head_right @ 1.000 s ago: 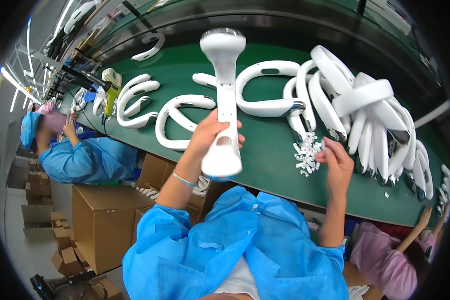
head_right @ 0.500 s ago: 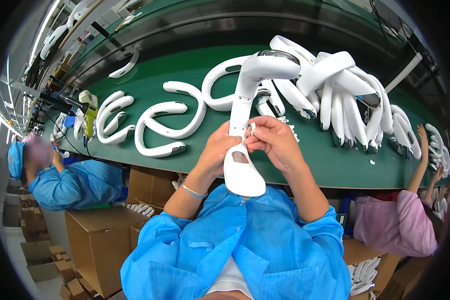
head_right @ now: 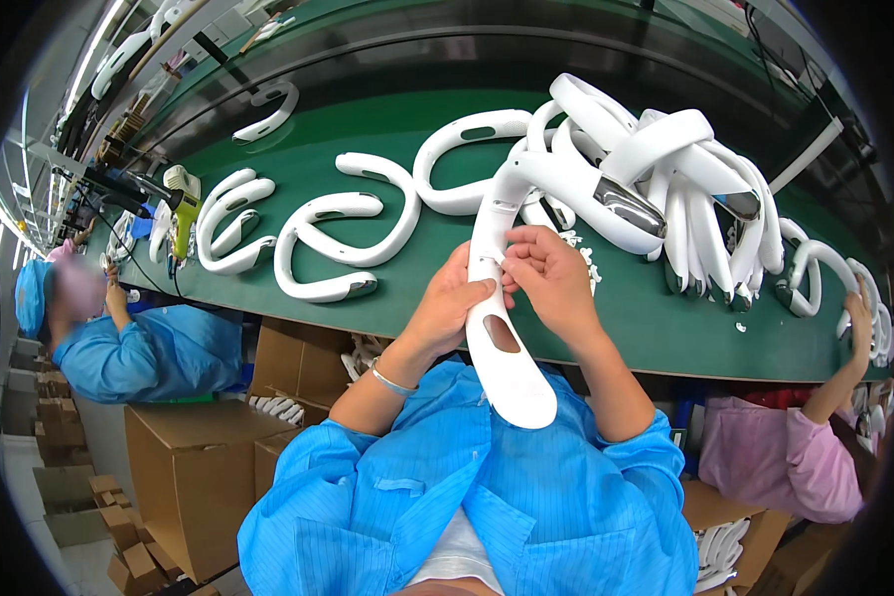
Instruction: Assembling components of white plastic neck massagers on a factory production line.
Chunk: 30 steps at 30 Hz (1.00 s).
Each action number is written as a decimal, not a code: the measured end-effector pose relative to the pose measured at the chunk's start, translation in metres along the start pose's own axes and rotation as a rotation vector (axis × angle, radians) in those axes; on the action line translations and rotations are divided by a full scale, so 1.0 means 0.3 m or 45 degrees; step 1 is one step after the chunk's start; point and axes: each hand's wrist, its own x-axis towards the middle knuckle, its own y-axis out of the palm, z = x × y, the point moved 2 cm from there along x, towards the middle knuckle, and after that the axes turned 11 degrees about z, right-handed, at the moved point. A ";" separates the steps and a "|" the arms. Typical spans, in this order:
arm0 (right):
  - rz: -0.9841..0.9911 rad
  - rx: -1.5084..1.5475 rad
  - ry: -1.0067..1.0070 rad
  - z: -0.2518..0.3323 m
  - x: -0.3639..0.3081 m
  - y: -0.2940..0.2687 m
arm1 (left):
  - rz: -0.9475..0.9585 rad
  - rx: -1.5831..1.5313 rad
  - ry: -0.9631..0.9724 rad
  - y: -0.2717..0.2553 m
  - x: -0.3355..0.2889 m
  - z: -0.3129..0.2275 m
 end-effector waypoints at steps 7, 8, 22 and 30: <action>0.089 -0.656 -0.307 0.041 -0.032 0.006 | -0.023 0.068 0.054 0.026 -0.009 0.014; 0.100 -0.619 -0.251 0.028 -0.033 0.005 | -0.047 0.057 0.074 0.034 -0.012 0.013; 0.121 -0.110 0.015 0.019 -0.020 0.011 | -0.135 0.296 0.100 0.058 0.003 0.028; 0.146 -0.398 -0.442 -0.037 0.143 -0.071 | -0.268 -0.109 -0.149 -0.009 0.097 -0.024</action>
